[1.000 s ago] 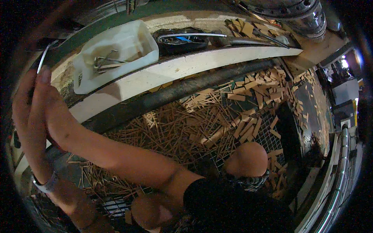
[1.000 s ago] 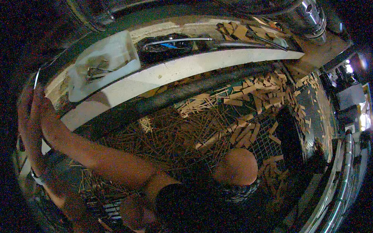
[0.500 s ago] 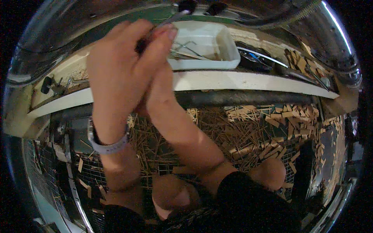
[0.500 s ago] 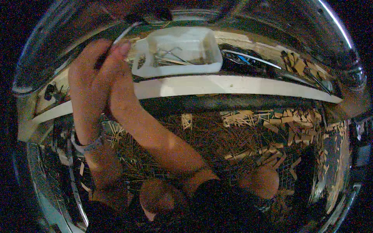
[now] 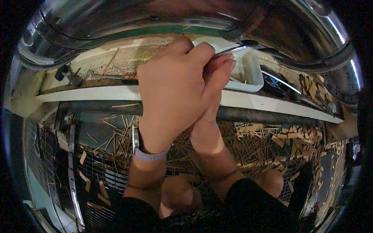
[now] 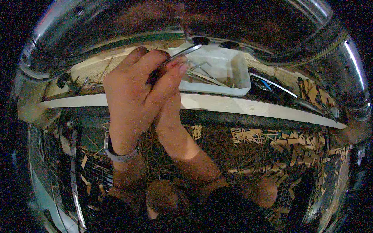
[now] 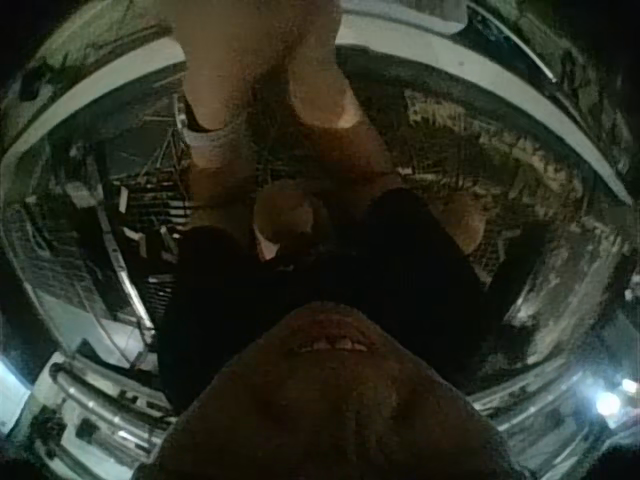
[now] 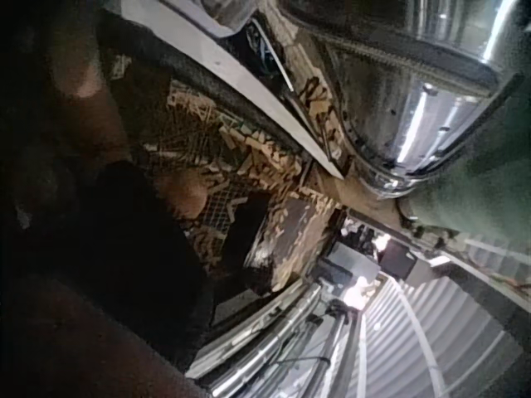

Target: The person cleans debris from the internal components of a large packaging machine and uses an allen key to adjust several screws on a metal cylinder.

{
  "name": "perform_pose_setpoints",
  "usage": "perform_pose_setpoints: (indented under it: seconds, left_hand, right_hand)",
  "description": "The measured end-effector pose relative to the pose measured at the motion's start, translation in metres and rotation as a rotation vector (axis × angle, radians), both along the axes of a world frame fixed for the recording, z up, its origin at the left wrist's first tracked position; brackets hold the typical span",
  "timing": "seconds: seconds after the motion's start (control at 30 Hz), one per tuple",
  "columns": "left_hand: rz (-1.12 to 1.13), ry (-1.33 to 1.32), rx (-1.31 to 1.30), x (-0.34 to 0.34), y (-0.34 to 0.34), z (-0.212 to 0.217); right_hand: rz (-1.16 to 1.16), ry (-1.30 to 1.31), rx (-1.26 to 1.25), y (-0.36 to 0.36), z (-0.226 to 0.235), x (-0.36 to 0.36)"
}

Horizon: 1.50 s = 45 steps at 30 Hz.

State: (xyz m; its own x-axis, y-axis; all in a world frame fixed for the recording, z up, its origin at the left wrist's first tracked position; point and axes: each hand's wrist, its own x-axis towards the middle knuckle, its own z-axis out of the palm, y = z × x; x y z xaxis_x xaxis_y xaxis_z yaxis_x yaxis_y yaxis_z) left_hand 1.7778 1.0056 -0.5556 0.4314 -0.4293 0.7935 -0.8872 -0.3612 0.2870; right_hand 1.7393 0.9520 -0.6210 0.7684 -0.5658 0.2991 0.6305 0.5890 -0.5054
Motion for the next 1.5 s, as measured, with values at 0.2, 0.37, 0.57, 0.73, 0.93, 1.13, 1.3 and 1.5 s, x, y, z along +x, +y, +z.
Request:
perform_pose_setpoints:
  seconds: [0.2, 0.37, 0.57, 0.73, 0.93, 1.13, 1.3, 1.5]
  left_hand:
    - [-0.258, 0.582, -0.321, -0.042, -0.031, -0.060]
    - [-0.524, 0.587, -0.239, -0.059, -0.062, -0.068]
    - [-0.615, 0.323, -0.225, -0.057, -0.060, -0.064]
    - [-0.714, 0.414, -0.344, -0.048, -0.030, -0.048]
    - [-0.672, 0.470, -0.516, -0.044, -0.013, -0.010]
    - [-0.641, 0.346, -0.611, -0.024, -0.007, 0.017]
    - [-0.756, 0.245, -0.413, -0.022, 0.006, 0.029]
    - [-1.012, -0.220, -0.196, -0.031, -0.001, 0.041]
  right_hand:
    - [-0.118, 0.474, -0.482, -0.032, -0.005, -0.053]
    - [-0.049, 0.500, -0.624, -0.101, -0.011, -0.075]
    - [-0.027, 0.325, -0.939, -0.128, -0.006, -0.085]
    - [-0.121, 0.294, -1.014, -0.100, -0.019, -0.079]
    - [-0.406, 0.268, -1.356, -0.088, 0.038, -0.086]
    - [-0.802, 0.088, -1.383, -0.082, 0.063, -0.072]
    - [-0.838, 0.139, -1.456, -0.083, 0.060, -0.055]
    - [-0.860, 0.096, -1.616, -0.094, 0.057, -0.053]
